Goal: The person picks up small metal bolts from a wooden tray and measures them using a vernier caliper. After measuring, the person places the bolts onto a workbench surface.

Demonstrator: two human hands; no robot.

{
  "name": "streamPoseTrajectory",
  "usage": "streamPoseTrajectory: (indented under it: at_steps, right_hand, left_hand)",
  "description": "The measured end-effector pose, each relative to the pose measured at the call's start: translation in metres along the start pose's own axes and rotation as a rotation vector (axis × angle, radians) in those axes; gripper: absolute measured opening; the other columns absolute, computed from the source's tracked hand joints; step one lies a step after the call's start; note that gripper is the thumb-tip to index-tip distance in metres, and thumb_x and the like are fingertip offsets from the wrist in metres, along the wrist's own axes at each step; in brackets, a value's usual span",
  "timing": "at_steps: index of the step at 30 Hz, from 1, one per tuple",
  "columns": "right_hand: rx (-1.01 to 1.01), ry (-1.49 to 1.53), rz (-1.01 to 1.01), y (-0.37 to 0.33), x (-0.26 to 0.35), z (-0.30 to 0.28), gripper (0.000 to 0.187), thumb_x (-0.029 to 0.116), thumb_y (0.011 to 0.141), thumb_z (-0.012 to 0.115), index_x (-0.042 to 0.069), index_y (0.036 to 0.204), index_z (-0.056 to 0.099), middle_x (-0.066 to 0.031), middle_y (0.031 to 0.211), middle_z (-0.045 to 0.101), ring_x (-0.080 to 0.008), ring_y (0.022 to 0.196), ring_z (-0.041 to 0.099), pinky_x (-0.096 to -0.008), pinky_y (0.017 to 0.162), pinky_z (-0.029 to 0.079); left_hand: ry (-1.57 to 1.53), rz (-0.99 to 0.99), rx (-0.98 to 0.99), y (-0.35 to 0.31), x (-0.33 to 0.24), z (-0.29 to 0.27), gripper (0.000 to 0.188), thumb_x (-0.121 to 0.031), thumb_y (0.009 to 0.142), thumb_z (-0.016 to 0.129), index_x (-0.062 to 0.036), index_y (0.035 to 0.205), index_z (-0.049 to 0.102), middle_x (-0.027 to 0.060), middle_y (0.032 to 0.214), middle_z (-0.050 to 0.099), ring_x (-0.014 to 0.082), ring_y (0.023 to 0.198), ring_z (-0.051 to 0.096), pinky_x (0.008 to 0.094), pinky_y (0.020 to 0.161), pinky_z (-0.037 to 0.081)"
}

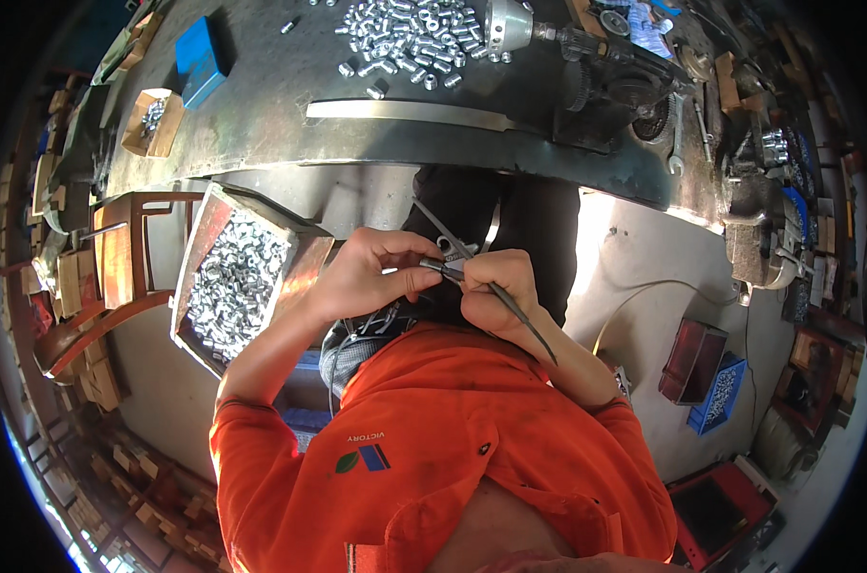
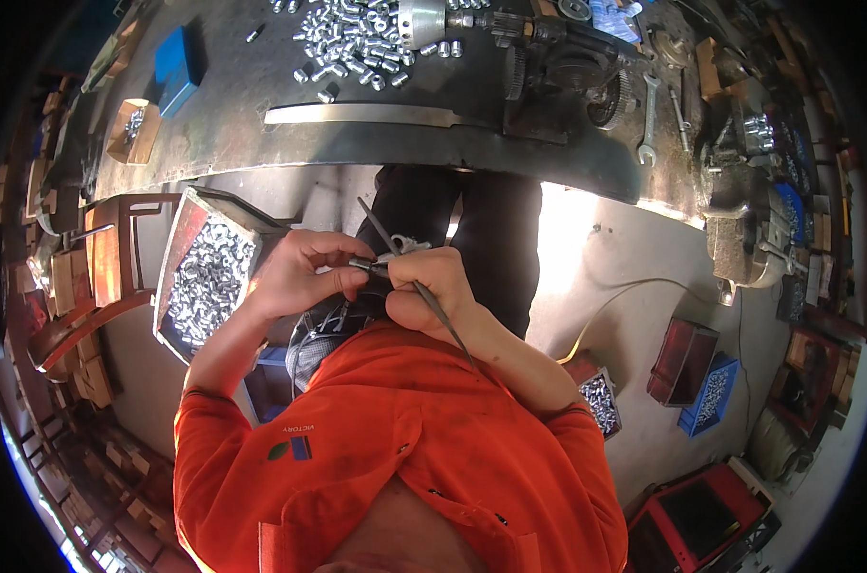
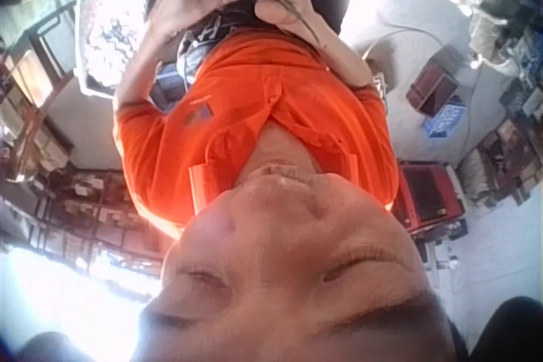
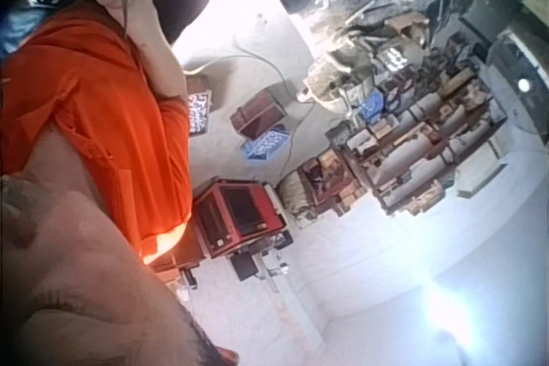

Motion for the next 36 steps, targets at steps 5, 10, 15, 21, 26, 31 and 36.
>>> streamPoseTrajectory:
  at_steps: [5, 10, 15, 21, 26, 31, 36]
  right_hand:
    - [-0.02, -0.06, -0.029, -0.002, 0.006, -0.008, 0.018, -0.004, 0.053, 0.051, 0.004, 0.054, 0.035, -0.008, 0.049, 0.029, -0.0193, 0.041, 0.028, -0.0299, 0.039, 0.024]
    - [-0.034, -0.127, -0.144, -0.006, 0.039, -0.009, 0.031, -0.014, 0.051, 0.05, 0.005, 0.053, 0.025, -0.0058, 0.047, 0.03, -0.0202, 0.036, 0.032, -0.0284, 0.037, 0.021]
    - [0.082, -0.005, -0.17, -0.006, 0.049, 0.009, 0.025, -0.012, 0.047, 0.047, 0.005, 0.052, 0.029, -0.0049, 0.046, 0.032, -0.0182, 0.036, 0.032, -0.0281, 0.036, 0.021]
    - [0.127, -0.031, -0.078, -0.001, 0.032, 0.016, 0.022, -0.002, 0.054, 0.054, 0.005, 0.054, 0.033, -0.0085, 0.049, 0.03, -0.0228, 0.04, 0.031, -0.0326, 0.039, 0.023]
    - [0.076, -0.005, 0.105, -0.001, -0.015, 0.021, 0.022, -0.005, 0.057, 0.054, 0.005, 0.056, 0.034, -0.0088, 0.053, 0.028, -0.0139, 0.043, 0.027, -0.0319, 0.04, 0.023]
    - [-0.043, -0.056, 0.024, -0.014, 0.001, -0.017, 0.02, -0.008, 0.057, 0.049, 0.004, 0.054, 0.034, -0.0069, 0.049, 0.028, -0.0103, 0.044, 0.025, -0.0283, 0.039, 0.022]
    - [-0.185, -0.17, -0.046, -0.015, 0.028, -0.042, 0.026, -0.007, 0.062, 0.05, 0.005, 0.051, 0.03, -0.0062, 0.046, 0.03, -0.0178, 0.037, 0.029, -0.031, 0.038, 0.022]
  left_hand:
    - [-0.125, -0.045, -0.084, 0.0, 0.009, -0.009, 0.016, -0.001, 0.08, 0.067, 0.0034, 0.096, 0.064, 0.0037, 0.074, 0.062, 0.0082, 0.061, 0.058, 0.0221, 0.055, 0.045]
    - [0.48, 0.248, -0.405, 0.001, -0.008, -0.054, 0.019, 0.001, 0.071, 0.068, -0.0005, 0.09, 0.066, 0.0059, 0.068, 0.057, 0.0101, 0.054, 0.053, 0.0251, 0.052, 0.043]
    - [0.64, 0.221, -0.473, 0.001, 0.004, -0.061, 0.021, 0.0, 0.066, 0.067, -0.0022, 0.086, 0.065, 0.0061, 0.066, 0.052, 0.0149, 0.053, 0.051, 0.0277, 0.049, 0.041]
    - [0.79, 0.441, -0.405, -0.002, -0.022, -0.035, 0.023, 0.0, 0.063, 0.067, -0.0029, 0.086, 0.063, 0.0085, 0.069, 0.053, 0.0255, 0.057, 0.055, 0.0343, 0.051, 0.044]
    - [0.861, 0.565, -0.299, 0.005, -0.037, -0.003, 0.028, -0.002, 0.059, 0.069, -0.0044, 0.087, 0.064, 0.0088, 0.071, 0.056, 0.0275, 0.059, 0.058, 0.0362, 0.052, 0.046]
    - [0.86, 0.434, -0.34, 0.042, -0.025, -0.033, 0.019, -0.004, 0.063, 0.068, -0.0044, 0.083, 0.066, 0.0082, 0.064, 0.057, 0.0207, 0.053, 0.057, 0.0326, 0.051, 0.045]
    - [0.842, 0.472, -0.527, 0.11, -0.053, -0.098, 0.02, -0.006, 0.07, 0.068, -0.0016, 0.089, 0.068, 0.0133, 0.071, 0.064, 0.0229, 0.058, 0.062, 0.031, 0.057, 0.049]
Point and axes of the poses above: each hand's wrist, its own y-axis towards the middle knuckle, its own z-axis out of the palm, x = y × z, the point moved 10 cm from there along y, towards the middle knuckle
